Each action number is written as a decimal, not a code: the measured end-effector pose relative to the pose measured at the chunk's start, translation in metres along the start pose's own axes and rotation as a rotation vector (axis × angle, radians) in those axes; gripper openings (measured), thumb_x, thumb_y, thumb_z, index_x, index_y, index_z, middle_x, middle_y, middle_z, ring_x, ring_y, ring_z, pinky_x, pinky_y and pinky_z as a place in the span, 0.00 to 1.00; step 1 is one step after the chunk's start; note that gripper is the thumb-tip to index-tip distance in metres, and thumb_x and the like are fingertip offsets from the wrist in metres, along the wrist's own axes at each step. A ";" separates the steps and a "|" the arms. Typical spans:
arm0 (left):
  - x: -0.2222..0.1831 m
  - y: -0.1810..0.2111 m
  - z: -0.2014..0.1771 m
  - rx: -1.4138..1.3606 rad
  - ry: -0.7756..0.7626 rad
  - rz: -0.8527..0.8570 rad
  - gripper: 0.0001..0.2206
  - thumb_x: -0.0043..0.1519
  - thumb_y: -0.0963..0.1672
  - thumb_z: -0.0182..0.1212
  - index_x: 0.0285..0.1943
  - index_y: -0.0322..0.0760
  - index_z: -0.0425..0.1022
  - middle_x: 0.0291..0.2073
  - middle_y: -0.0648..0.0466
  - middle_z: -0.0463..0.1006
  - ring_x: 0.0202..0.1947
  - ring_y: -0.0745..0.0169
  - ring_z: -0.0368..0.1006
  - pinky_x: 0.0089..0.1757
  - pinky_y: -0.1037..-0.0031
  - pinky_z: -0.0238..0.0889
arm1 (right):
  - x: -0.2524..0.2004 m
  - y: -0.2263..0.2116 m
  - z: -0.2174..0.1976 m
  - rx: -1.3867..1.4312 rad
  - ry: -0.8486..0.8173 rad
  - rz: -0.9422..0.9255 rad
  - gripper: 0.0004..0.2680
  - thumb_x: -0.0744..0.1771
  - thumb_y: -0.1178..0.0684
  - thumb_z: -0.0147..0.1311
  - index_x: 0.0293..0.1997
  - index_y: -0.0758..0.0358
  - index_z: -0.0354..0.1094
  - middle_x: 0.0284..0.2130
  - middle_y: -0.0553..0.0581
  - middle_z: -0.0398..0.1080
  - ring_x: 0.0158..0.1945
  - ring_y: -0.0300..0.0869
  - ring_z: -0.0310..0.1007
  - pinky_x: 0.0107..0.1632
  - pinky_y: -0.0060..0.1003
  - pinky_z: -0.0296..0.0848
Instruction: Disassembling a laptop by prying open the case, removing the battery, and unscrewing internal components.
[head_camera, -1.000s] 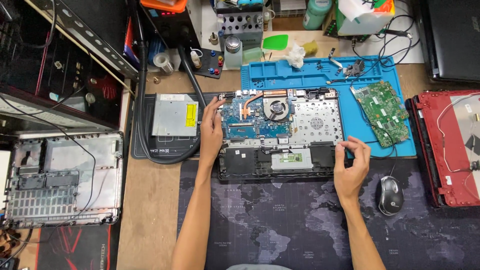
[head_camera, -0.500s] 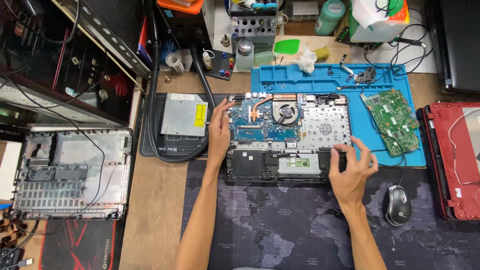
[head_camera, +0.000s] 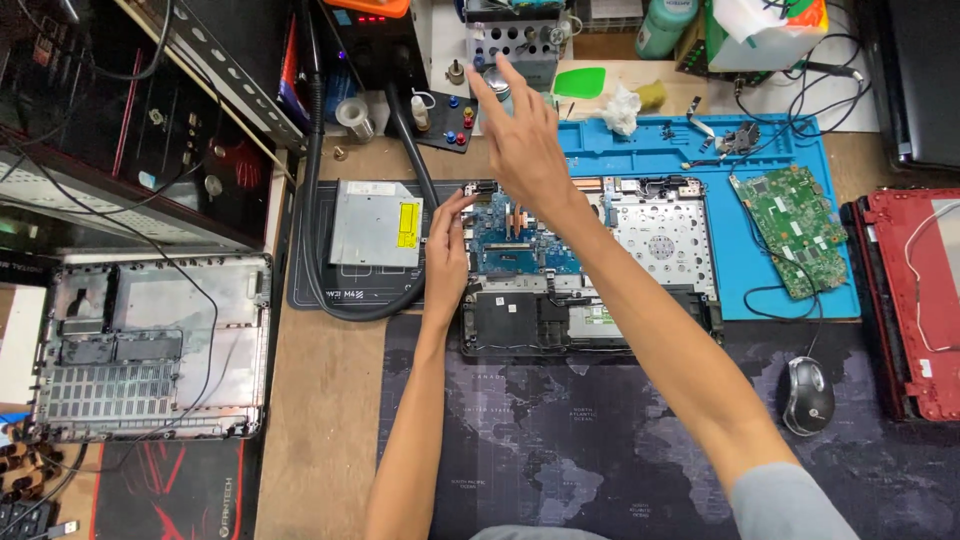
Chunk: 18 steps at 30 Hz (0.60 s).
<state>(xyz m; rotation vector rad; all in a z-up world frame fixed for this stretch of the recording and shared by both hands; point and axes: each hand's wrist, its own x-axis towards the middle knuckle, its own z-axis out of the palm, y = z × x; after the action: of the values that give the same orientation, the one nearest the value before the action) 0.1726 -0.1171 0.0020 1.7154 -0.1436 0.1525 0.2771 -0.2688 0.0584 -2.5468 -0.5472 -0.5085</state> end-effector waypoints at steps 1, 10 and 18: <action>0.001 -0.001 0.000 -0.008 0.009 0.005 0.16 0.73 0.42 0.37 0.63 0.41 0.71 0.68 0.47 0.67 0.73 0.51 0.59 0.67 0.64 0.52 | 0.012 0.000 0.007 -0.032 0.046 -0.005 0.22 0.73 0.60 0.44 0.78 0.48 0.46 0.74 0.62 0.48 0.66 0.57 0.62 0.61 0.56 0.65; 0.001 -0.002 -0.002 0.028 -0.007 0.021 0.16 0.73 0.42 0.38 0.64 0.40 0.71 0.69 0.46 0.66 0.72 0.50 0.59 0.65 0.65 0.53 | -0.004 -0.024 -0.058 0.324 0.485 -0.089 0.15 0.77 0.59 0.47 0.75 0.52 0.54 0.69 0.61 0.56 0.70 0.49 0.68 0.71 0.43 0.82; 0.002 0.001 -0.001 0.036 -0.003 -0.009 0.16 0.73 0.44 0.40 0.65 0.42 0.72 0.69 0.48 0.66 0.70 0.54 0.61 0.61 0.68 0.55 | -0.077 -0.030 -0.141 0.641 0.602 0.097 0.13 0.76 0.65 0.46 0.69 0.56 0.54 0.59 0.68 0.60 0.43 0.53 0.80 0.54 0.41 0.83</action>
<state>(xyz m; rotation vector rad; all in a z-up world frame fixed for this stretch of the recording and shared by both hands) 0.1746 -0.1167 0.0030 1.7524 -0.1356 0.1470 0.1628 -0.3404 0.1508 -1.6921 -0.2916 -0.8571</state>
